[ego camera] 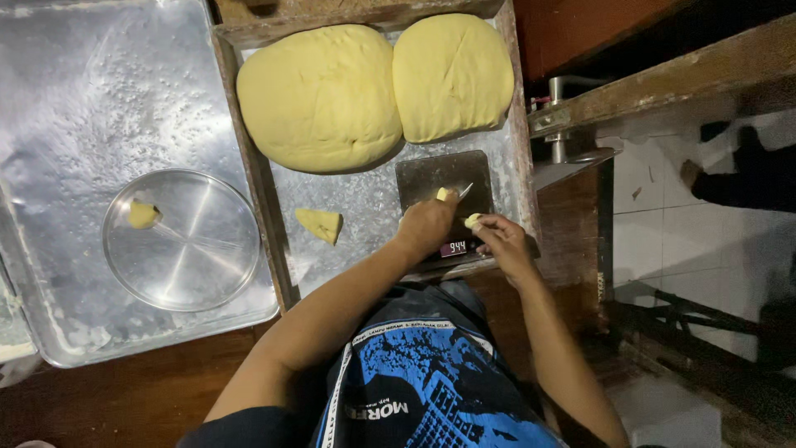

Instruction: The person cuts small pieces of dough from a large mass using a dough scraper, weighs each piece on a digital scale, and places the portioned dough onto a metal tray. The process is repeated multiple times to create uniform dough balls.

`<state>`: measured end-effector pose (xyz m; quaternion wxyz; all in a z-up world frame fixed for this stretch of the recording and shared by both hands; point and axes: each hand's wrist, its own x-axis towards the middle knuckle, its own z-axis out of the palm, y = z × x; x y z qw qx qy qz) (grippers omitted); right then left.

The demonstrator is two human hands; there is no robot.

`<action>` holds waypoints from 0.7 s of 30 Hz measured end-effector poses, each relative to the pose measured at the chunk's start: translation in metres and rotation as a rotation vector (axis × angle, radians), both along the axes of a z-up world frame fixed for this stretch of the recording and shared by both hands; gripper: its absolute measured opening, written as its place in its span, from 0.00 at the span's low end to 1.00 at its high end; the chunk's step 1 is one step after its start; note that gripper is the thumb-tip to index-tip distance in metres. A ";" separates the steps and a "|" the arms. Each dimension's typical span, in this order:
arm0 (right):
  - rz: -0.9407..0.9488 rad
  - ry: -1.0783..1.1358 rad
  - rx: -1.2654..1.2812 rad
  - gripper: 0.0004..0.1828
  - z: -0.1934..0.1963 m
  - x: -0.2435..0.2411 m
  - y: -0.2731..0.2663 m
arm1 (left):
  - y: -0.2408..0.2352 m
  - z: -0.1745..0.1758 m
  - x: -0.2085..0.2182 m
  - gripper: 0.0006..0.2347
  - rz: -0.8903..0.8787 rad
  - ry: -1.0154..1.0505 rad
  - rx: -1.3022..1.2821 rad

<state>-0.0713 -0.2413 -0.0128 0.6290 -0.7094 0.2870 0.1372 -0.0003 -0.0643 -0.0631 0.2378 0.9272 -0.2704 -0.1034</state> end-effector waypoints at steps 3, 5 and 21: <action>-0.119 -0.035 0.089 0.12 0.004 0.005 0.001 | 0.007 -0.011 0.004 0.17 0.054 0.209 -0.125; -0.153 -0.055 0.125 0.12 0.001 0.010 -0.001 | 0.032 0.032 0.008 0.19 0.145 0.321 -0.238; 0.229 -0.253 0.137 0.15 -0.005 0.066 0.147 | 0.214 0.127 -0.043 0.16 1.004 0.480 -0.643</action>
